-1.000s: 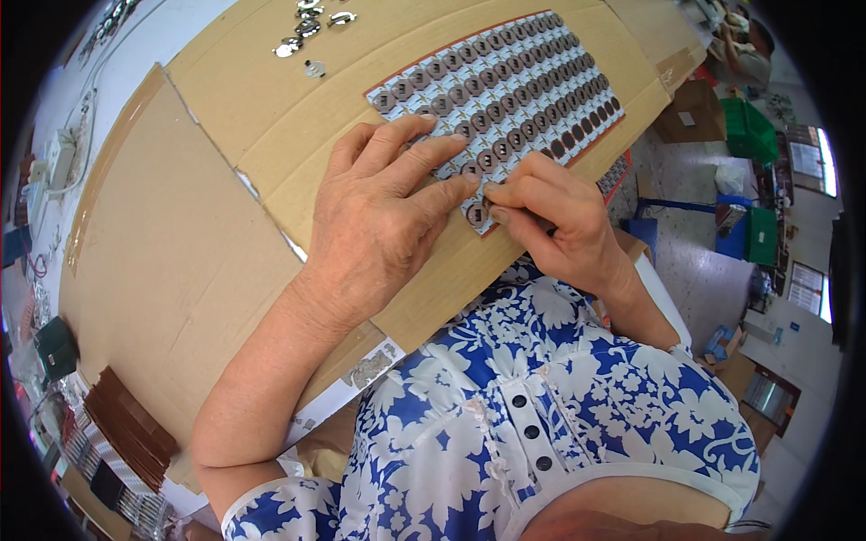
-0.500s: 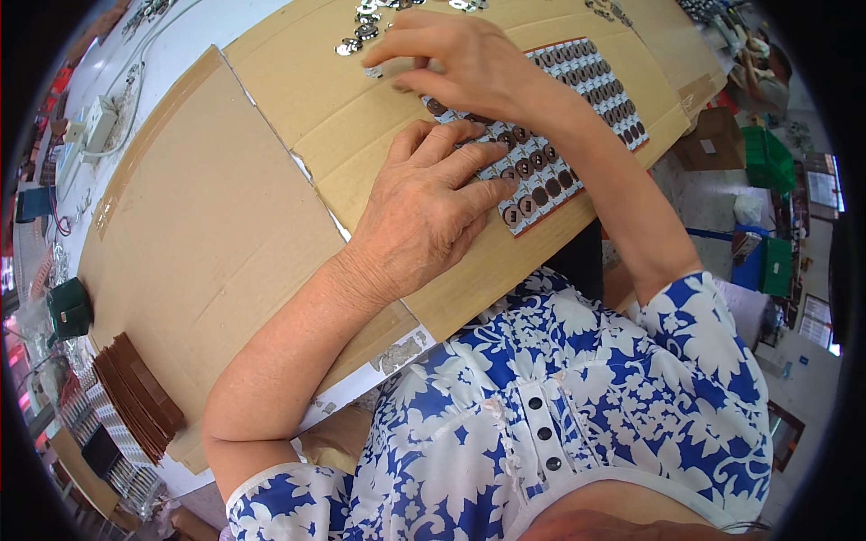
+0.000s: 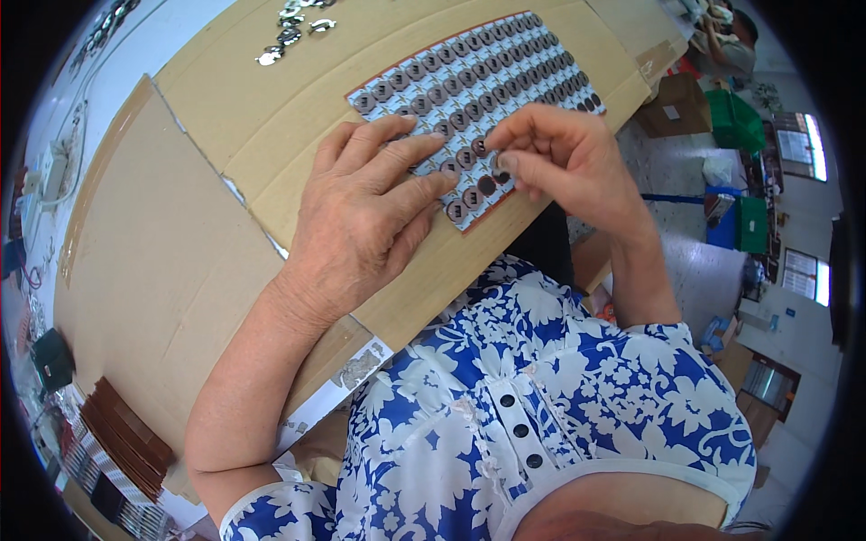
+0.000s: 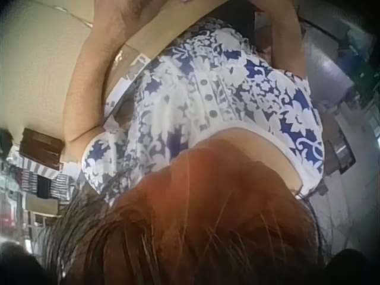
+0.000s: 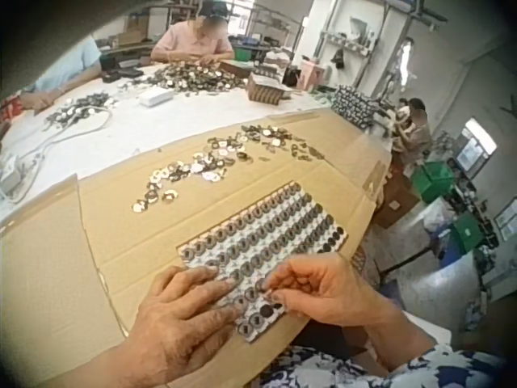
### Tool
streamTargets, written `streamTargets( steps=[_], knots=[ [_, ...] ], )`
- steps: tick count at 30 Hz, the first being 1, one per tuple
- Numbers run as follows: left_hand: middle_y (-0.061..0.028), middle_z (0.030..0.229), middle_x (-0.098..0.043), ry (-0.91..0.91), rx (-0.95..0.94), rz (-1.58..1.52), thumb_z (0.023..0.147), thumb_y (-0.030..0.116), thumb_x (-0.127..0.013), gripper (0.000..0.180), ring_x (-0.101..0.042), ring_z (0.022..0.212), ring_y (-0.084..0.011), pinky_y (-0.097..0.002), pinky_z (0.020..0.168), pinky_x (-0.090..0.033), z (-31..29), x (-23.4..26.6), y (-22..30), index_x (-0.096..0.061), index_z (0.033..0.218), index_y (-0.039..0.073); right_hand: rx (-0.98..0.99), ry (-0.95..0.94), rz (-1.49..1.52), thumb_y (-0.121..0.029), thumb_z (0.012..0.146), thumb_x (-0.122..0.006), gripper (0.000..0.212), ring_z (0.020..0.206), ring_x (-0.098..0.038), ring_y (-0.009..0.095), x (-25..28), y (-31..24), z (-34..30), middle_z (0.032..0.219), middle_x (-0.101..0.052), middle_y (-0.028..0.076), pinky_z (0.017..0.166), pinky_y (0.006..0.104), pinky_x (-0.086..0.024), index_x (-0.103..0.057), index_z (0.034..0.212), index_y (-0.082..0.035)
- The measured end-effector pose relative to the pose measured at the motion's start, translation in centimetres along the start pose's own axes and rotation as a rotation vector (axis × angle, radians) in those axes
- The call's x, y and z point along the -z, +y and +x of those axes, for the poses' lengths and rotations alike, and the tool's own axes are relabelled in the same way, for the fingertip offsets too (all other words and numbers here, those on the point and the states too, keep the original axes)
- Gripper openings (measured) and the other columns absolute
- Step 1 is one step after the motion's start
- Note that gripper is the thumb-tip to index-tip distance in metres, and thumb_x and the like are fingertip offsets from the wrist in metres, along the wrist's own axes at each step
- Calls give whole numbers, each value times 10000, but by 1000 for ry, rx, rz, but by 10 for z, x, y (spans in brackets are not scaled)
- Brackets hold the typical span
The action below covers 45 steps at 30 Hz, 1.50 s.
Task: The person assembles small metal components by hand, arranging them into organized rows within a plastic tray.
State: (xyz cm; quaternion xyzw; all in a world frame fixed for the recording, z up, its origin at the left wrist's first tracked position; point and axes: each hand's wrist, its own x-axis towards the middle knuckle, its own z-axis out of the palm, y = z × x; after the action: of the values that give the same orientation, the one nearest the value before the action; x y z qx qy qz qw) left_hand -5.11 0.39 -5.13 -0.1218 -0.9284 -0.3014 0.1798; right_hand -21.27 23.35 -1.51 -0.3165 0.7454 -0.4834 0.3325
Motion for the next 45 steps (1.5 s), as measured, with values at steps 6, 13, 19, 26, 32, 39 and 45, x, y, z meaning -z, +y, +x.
streamTargets(
  steps=[6, 13, 19, 26, 32, 39, 45],
  knots=[
    [-100, 1424, -755, -1, 10, 11, 844, 245, -906, 396, -645, 1403, -374, -564, 1203, -469, -1, 1, -1, -842, 1206, 99, 290, 99, -278, 43, 990, -775, 85, 840, -751, 182, -20, 14, -16, 954, -753, 97, 717, 309, -573, -770, 1071, 18],
    [-106, 1412, -754, -3, 19, 26, 808, 378, -946, 511, -639, 1401, -383, -576, 1193, -464, 3, -1, 9, -829, 1220, 100, 368, 171, -397, 53, 970, -788, 116, 834, -764, 262, -23, 15, -21, 939, -742, 127, 707, 355, -582, -755, 1070, 4],
    [-106, 1473, -747, -42, 53, 78, 786, 356, -991, 534, -639, 1419, -403, -568, 1200, -478, 4, 2, 13, -840, 1239, 117, 267, 175, -362, 46, 957, -810, 145, 847, -774, 285, -24, 12, -24, 940, -742, 129, 719, 372, -588, -761, 1085, -5],
    [-134, 1569, -673, -64, 6, 107, 880, 344, -897, 577, -586, 1486, -380, -607, 1231, -420, 5, 4, 16, -776, 1393, 110, 489, 210, -463, 36, 920, -827, 226, 873, -729, 309, -23, 22, -24, 968, -671, 109, 740, 399, -573, -778, 1134, -17],
    [-121, 1588, -687, -83, 61, 45, 854, 316, -941, 591, -590, 1510, -395, -600, 1248, -409, 2, 9, 23, -801, 1403, 145, 428, 235, -511, -53, 918, -864, 273, 885, -708, 331, -35, 11, -40, 1004, -632, 115, 741, 435, -568, -766, 1172, -20],
    [-106, 1573, -698, -82, 78, 42, 833, 294, -955, 572, -600, 1498, -380, -604, 1239, -409, 3, 13, 33, -812, 1370, 160, 363, 387, -570, -33, 896, -868, 272, 853, -704, 335, -53, 2, -54, 965, -626, 111, 726, 444, -563, -765, 1148, -25],
    [-108, 1572, -699, -77, 73, 15, 837, 296, -949, 578, -595, 1498, -380, -604, 1242, -401, 1, 12, 31, -811, 1380, 156, 388, 338, -539, -20, 885, -872, 295, 839, -710, 324, -48, 5, -56, 968, -648, 106, 719, 437, -568, -778, 1165, -26]
  ],
)
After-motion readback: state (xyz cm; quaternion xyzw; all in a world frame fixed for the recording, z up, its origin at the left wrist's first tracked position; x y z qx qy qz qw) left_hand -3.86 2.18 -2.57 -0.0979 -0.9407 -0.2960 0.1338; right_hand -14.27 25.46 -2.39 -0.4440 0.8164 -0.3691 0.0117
